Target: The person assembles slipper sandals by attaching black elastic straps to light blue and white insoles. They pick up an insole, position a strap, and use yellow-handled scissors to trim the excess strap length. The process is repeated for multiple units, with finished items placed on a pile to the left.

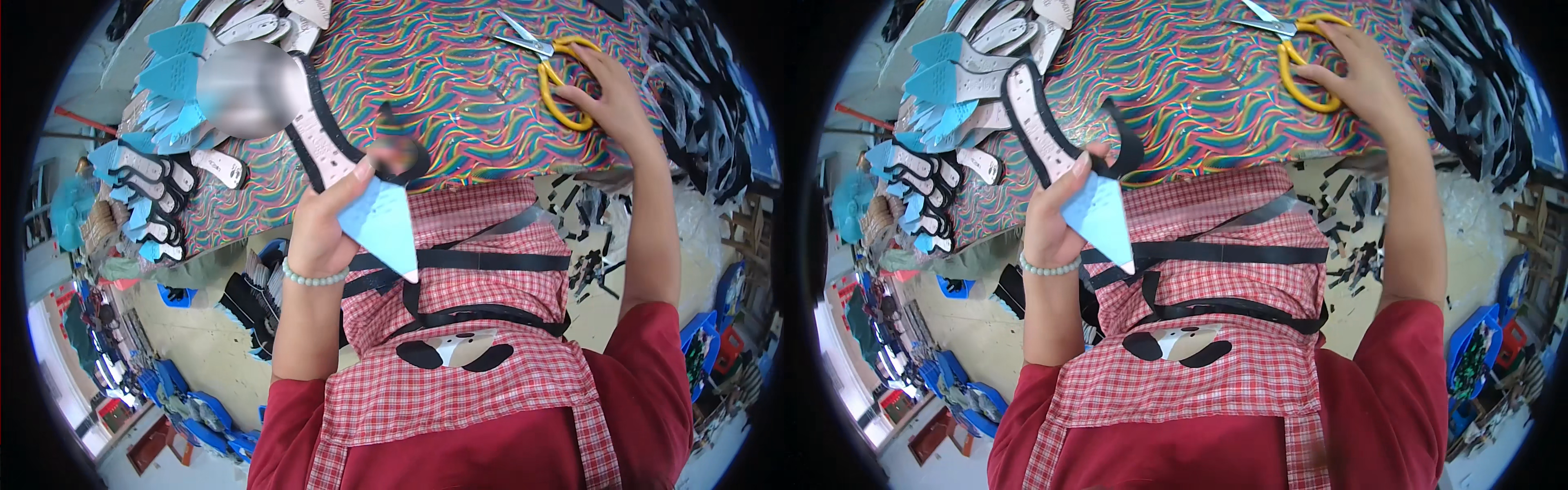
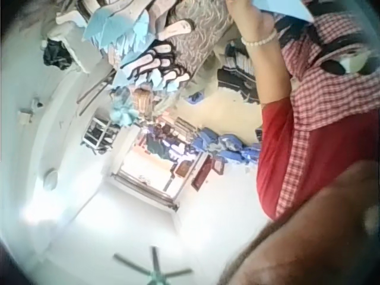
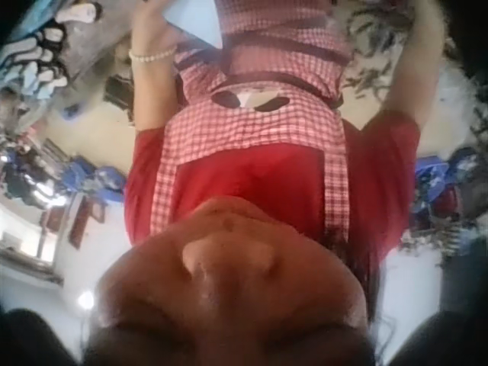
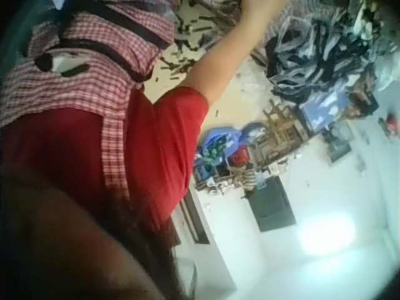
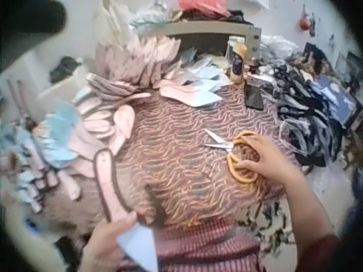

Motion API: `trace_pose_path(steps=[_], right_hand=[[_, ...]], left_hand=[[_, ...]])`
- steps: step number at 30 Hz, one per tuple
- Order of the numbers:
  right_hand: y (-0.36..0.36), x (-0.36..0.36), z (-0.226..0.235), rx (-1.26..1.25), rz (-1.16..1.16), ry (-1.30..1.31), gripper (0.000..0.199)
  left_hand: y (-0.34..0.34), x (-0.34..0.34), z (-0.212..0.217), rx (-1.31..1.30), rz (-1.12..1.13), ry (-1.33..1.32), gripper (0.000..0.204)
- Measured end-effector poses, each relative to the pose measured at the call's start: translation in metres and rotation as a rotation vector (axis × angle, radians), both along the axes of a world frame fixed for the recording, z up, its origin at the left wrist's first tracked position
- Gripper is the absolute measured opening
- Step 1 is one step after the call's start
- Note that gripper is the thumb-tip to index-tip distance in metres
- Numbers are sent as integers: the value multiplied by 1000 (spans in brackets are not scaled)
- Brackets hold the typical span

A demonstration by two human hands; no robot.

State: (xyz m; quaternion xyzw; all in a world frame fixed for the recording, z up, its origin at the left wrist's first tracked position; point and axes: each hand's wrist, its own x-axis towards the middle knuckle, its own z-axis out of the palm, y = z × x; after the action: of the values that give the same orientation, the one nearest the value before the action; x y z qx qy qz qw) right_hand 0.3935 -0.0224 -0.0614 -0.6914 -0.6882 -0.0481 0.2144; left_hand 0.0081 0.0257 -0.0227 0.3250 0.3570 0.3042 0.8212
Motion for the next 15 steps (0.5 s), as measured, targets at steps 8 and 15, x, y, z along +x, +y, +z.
trace_pose_path(steps=[8, 15], right_hand=[[-36, -37, 19, -348, -45, 629, 57], [-64, -152, 40, -544, 324, 814, 95]], left_hand=[[12, 7, 16, -97, 68, -5, 29], [28, -1, 25, -283, -178, -346, 31]])
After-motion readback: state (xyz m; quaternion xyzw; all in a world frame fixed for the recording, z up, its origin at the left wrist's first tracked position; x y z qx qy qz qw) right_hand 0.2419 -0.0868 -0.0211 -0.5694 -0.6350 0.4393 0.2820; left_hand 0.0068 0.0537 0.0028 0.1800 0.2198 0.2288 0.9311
